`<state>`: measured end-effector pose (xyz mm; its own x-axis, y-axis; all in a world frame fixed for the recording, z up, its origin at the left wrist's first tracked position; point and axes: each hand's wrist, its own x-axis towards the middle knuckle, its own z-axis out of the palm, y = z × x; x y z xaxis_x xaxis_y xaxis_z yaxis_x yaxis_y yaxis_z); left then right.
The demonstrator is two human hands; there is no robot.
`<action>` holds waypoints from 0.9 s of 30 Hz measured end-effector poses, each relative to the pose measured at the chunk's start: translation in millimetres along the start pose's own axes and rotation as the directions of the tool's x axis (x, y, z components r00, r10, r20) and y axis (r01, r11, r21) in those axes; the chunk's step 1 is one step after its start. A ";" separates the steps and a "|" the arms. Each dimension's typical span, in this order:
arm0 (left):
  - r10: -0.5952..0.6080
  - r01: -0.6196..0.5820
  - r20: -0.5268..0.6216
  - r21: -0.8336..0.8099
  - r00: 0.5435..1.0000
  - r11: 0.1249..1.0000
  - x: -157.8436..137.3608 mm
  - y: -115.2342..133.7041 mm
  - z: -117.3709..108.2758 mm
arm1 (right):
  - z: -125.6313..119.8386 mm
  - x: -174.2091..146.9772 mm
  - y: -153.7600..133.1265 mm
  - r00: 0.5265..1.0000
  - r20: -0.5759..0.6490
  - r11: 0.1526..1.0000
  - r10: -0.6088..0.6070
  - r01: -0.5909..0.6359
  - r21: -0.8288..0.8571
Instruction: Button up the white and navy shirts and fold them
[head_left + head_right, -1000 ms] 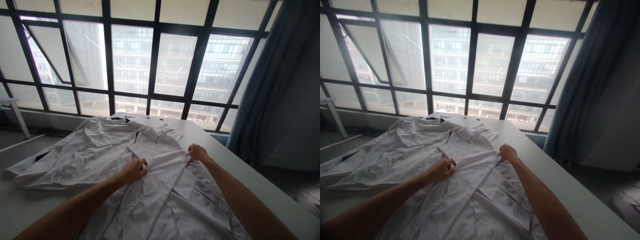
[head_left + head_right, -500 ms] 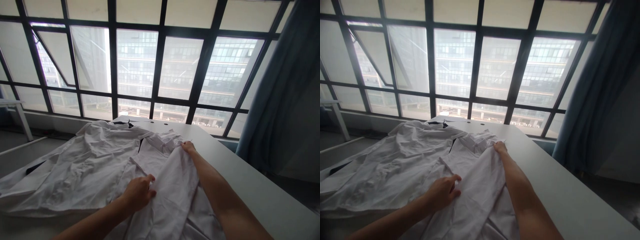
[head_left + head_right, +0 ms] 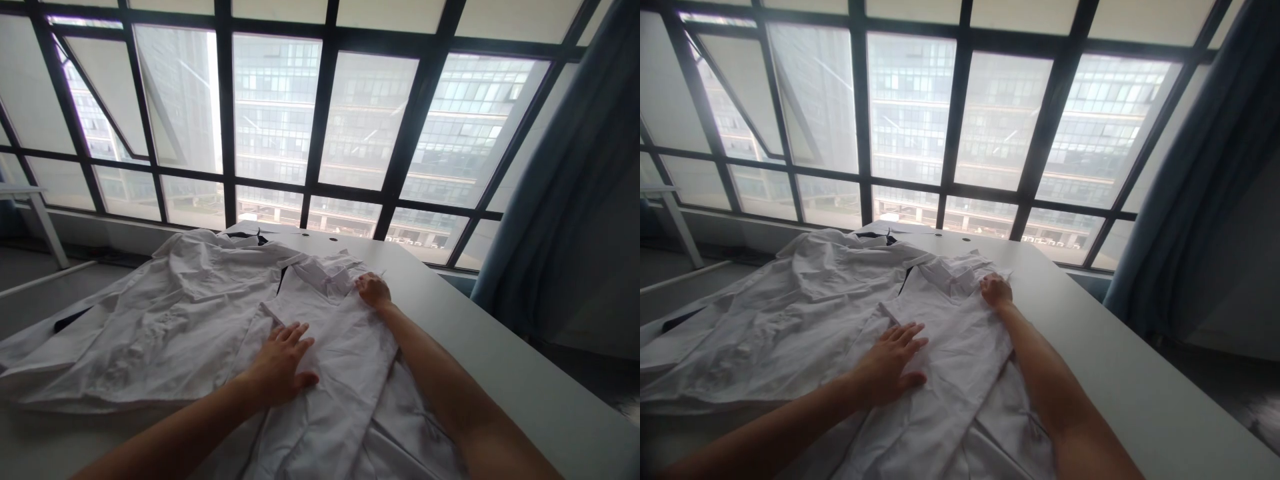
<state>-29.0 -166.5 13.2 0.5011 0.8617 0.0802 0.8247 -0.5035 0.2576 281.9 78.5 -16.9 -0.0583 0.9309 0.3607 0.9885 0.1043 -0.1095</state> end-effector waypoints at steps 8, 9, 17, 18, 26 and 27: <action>-0.032 0.028 0.199 0.026 0.980 0.999 -5.0 1.9 1.4 | 16.1 -0.1 17.5 0.939 0.324 0.988 0.120 -0.145 0.054; -0.037 0.031 0.206 0.033 0.978 0.999 -6.4 3.0 0.9 | 15.2 0.4 20.2 0.934 0.323 0.983 0.152 -0.178 0.051; -0.067 0.058 0.063 0.141 0.996 0.988 18.5 -20.6 -2.3 | -4.6 -17.6 17.0 0.954 0.235 0.982 0.189 -0.182 -0.051; -0.078 0.068 0.058 0.158 0.995 0.985 29.4 -27.0 -4.4 | -7.1 -23.8 12.8 0.964 0.238 0.993 0.120 -0.110 -0.052; -0.132 0.115 0.092 0.164 0.987 0.980 95.2 -77.4 1.0 | -21.1 -70.2 16.6 0.930 0.362 0.996 -0.053 0.024 0.084; -0.137 0.122 0.091 0.154 0.986 0.980 96.8 -81.4 3.0 | -22.6 -72.1 21.3 0.932 0.361 0.996 -0.034 0.004 0.084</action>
<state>-46.8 -42.3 -2.9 0.4051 0.9132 -0.0440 0.9102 -0.3983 0.1136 310.3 5.7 -24.4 -0.1385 0.9903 0.0057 0.9731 0.1371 -0.1851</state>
